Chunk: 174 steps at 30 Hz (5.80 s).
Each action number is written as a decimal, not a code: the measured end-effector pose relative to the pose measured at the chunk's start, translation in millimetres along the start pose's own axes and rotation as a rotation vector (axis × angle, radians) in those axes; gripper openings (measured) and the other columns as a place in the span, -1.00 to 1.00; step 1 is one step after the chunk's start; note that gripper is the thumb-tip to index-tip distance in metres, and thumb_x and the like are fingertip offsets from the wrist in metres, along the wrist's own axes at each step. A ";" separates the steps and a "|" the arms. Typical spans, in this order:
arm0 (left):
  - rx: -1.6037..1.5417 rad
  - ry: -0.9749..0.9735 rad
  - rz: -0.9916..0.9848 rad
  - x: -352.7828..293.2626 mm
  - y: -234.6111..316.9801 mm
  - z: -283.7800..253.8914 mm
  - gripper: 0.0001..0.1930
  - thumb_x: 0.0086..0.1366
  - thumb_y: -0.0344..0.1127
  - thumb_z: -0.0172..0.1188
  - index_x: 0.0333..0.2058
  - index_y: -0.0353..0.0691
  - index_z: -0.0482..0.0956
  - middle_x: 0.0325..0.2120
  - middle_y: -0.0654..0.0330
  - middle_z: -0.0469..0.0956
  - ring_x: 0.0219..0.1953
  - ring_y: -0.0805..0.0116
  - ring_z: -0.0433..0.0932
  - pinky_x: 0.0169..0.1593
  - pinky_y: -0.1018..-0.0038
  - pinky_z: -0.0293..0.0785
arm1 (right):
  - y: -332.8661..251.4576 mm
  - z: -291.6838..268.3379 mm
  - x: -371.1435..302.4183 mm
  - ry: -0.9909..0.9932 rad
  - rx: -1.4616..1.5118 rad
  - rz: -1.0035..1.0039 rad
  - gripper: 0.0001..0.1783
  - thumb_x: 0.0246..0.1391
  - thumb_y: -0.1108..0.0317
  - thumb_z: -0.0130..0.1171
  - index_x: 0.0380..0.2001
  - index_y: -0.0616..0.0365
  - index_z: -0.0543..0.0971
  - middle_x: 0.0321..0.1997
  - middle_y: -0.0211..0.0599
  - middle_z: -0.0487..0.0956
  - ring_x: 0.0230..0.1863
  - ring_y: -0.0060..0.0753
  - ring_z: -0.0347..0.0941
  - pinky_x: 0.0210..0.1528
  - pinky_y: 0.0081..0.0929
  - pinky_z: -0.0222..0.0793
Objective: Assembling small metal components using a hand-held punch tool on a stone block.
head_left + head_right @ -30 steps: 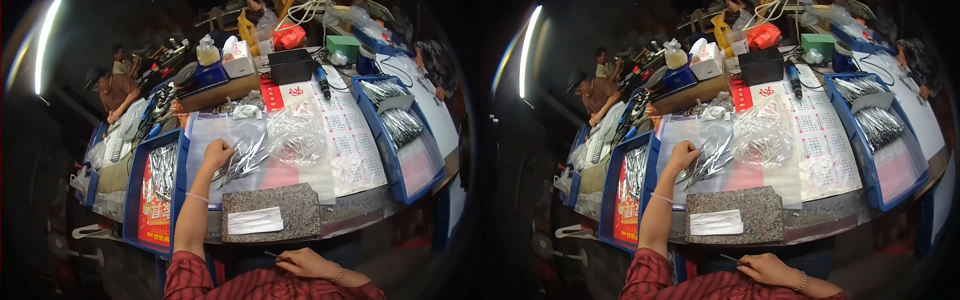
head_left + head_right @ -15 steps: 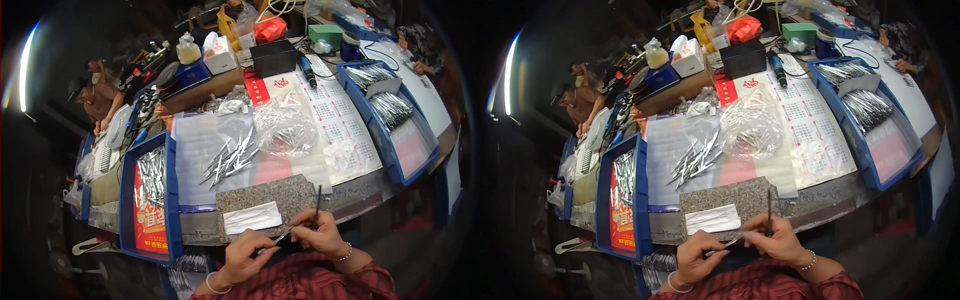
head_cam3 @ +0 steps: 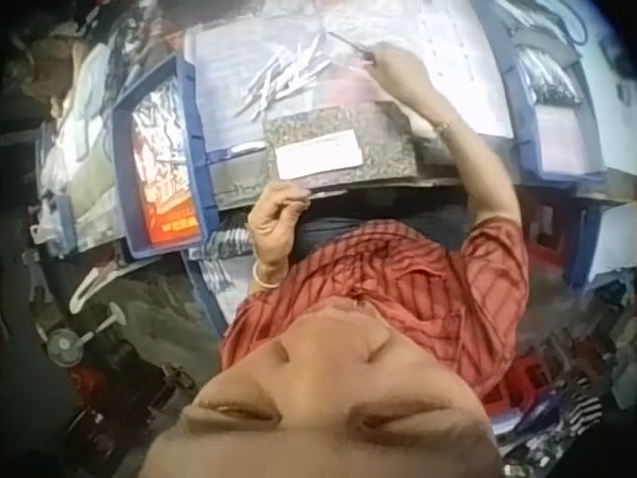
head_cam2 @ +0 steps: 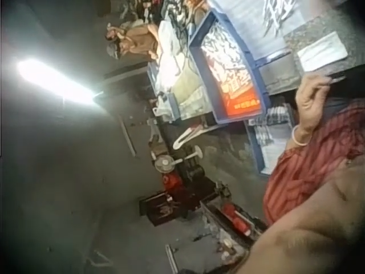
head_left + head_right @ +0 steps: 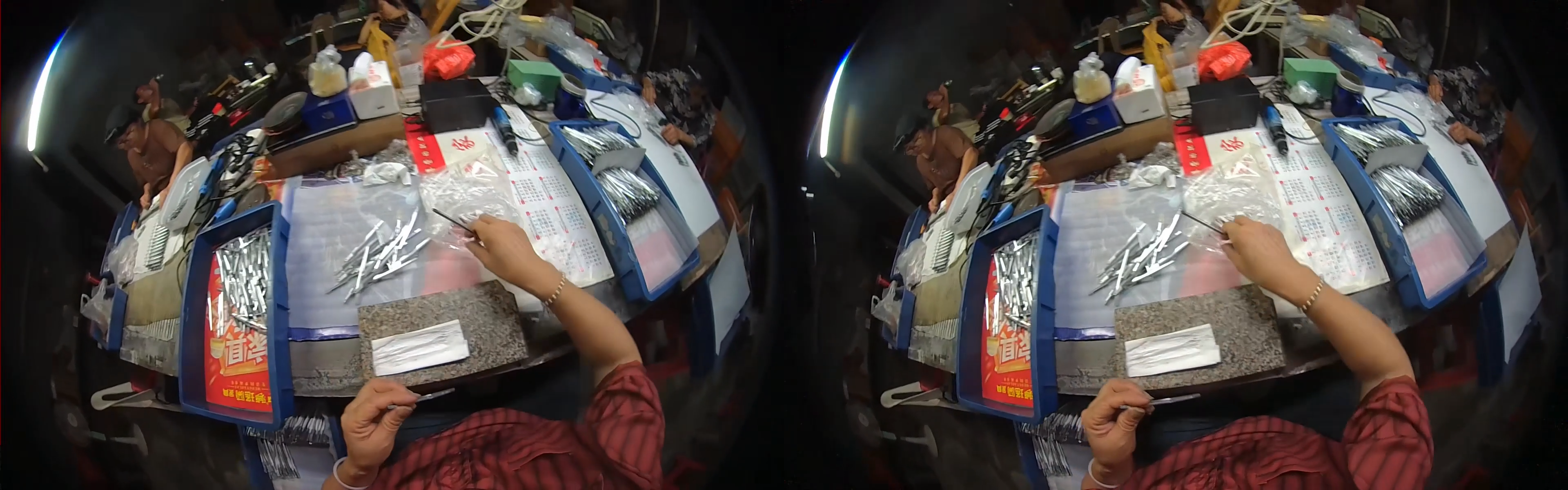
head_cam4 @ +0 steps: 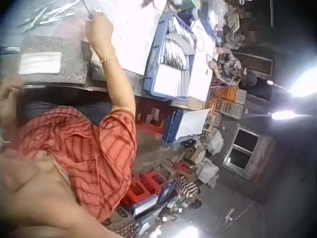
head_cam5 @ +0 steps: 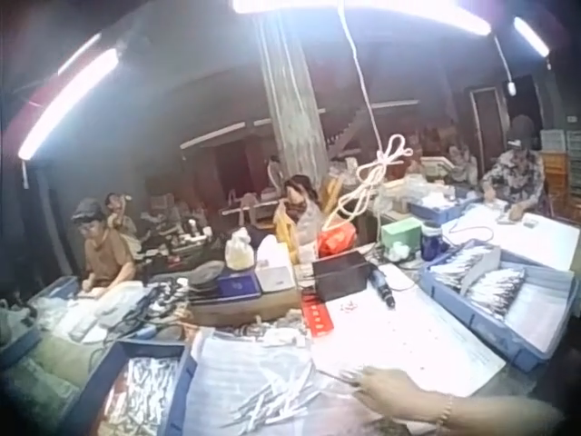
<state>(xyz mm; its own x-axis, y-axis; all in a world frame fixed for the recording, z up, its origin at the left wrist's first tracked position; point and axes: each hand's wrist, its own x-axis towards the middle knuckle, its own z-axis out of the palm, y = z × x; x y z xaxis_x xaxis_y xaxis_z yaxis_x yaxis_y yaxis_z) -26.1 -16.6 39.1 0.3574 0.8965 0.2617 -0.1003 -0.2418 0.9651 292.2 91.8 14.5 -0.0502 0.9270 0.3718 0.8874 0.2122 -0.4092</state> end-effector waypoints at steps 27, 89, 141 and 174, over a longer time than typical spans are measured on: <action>-0.280 0.045 -0.366 -10.9 -16.5 4.3 -0.83 0.39 -0.45 0.07 -0.12 -0.39 0.55 -0.29 0.20 0.53 -0.32 0.51 0.54 -0.21 0.61 0.48 | -86.2 -68.0 -67.7 -0.140 0.521 0.127 -0.83 0.01 0.44 0.28 -0.28 0.23 0.62 -0.49 -0.21 0.59 -0.50 -0.40 0.51 -0.43 -0.55 0.40; 0.768 -0.021 0.267 36.9 -64.4 -21.7 -0.81 0.03 -0.52 0.33 -0.34 -0.20 0.59 -0.41 0.17 0.55 -0.21 0.12 0.55 -0.05 0.30 0.29 | -99.6 -63.0 -81.9 -0.217 0.629 -0.164 -0.46 0.28 -0.04 -0.03 -0.16 0.32 0.53 -0.29 -0.05 0.62 -0.42 -0.08 0.59 -0.45 -0.40 0.46; 0.826 -0.085 0.211 29.5 -54.6 -51.0 -0.75 0.03 -0.51 0.19 -0.24 -0.23 0.53 -0.30 0.17 0.48 -0.07 0.15 0.51 0.02 0.21 0.21 | -162.7 29.6 -28.7 -0.404 0.500 -0.291 -0.77 0.09 0.34 0.18 -0.23 0.27 0.52 -0.34 -0.06 0.59 -0.41 0.00 0.58 -0.45 -0.31 0.48; 0.795 0.008 0.207 -3.5 -12.2 -35.1 -0.80 0.04 -0.59 0.28 -0.34 -0.26 0.51 -0.40 0.11 0.56 -0.25 0.11 0.59 -0.11 0.26 0.35 | -121.3 -8.5 -115.5 -0.352 1.257 0.595 -0.75 0.28 0.47 0.01 -0.01 0.32 0.45 -0.31 -0.19 0.62 -0.62 -0.76 0.30 -0.53 -0.75 0.27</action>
<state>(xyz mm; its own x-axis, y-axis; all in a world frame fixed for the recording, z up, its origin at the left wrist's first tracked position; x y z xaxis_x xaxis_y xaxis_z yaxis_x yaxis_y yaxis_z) -58.7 -3.8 26.3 0.3972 0.8068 0.4373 0.5256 -0.5907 0.6123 194.2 -43.6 28.2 -0.0960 0.9611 -0.2591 -0.1610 -0.2718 -0.9488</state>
